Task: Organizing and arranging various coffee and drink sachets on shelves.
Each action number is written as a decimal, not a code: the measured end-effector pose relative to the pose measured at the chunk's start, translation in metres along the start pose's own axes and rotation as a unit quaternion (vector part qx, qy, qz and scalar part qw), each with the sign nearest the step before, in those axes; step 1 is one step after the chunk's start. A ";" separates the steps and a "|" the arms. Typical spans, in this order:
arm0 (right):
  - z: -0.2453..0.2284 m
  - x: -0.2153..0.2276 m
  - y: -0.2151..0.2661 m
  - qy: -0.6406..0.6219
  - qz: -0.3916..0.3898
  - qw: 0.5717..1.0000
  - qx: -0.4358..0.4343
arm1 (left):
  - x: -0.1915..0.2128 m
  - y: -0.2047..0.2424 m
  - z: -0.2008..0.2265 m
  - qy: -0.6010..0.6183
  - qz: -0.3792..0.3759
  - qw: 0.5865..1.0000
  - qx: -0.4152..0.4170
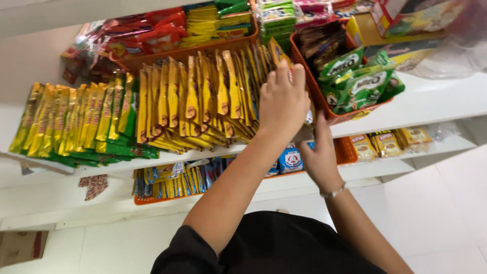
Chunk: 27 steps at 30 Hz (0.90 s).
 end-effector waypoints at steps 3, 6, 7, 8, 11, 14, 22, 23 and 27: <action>-0.035 0.000 0.005 0.093 0.022 0.984 0.150 | -0.008 0.003 0.005 -0.038 -0.068 0.997 -0.003; -0.032 -0.008 -0.010 0.108 -0.029 0.987 0.113 | -0.006 -0.005 0.014 -0.009 -0.125 0.992 0.013; -0.039 -0.007 -0.013 0.104 -0.037 0.987 0.117 | 0.007 0.001 0.011 -0.014 -0.123 0.992 0.021; -0.042 -0.013 -0.018 0.147 -0.077 0.979 0.117 | 0.035 -0.003 0.015 0.067 -0.035 0.997 0.017; -0.056 -0.024 -0.031 0.236 -0.131 0.954 0.132 | 0.125 0.013 -0.019 0.178 0.102 0.978 0.032; -0.047 -0.031 -0.041 0.270 -0.127 0.943 0.145 | 0.196 0.057 -0.110 0.161 0.230 0.956 0.089; -0.016 -0.039 -0.049 0.137 -0.076 0.979 0.131 | 0.235 0.205 -0.328 0.029 0.359 0.863 0.353; -0.007 -0.041 -0.052 0.169 -0.098 0.977 0.089 | 0.223 0.214 -0.344 0.050 0.349 0.851 0.389; 0.024 -0.048 -0.060 0.220 -0.148 0.963 0.051 | 0.217 0.238 -0.373 0.096 0.387 0.796 0.455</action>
Point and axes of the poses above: each hand's wrist, its own y-axis away from the middle knuckle, its own x-axis out of the back of the hand, z = x × y, the point moved 10 cm from there along -y, towards the middle knuckle, and after that the axes turned 14 degrees about z, right-handed, at the moved point
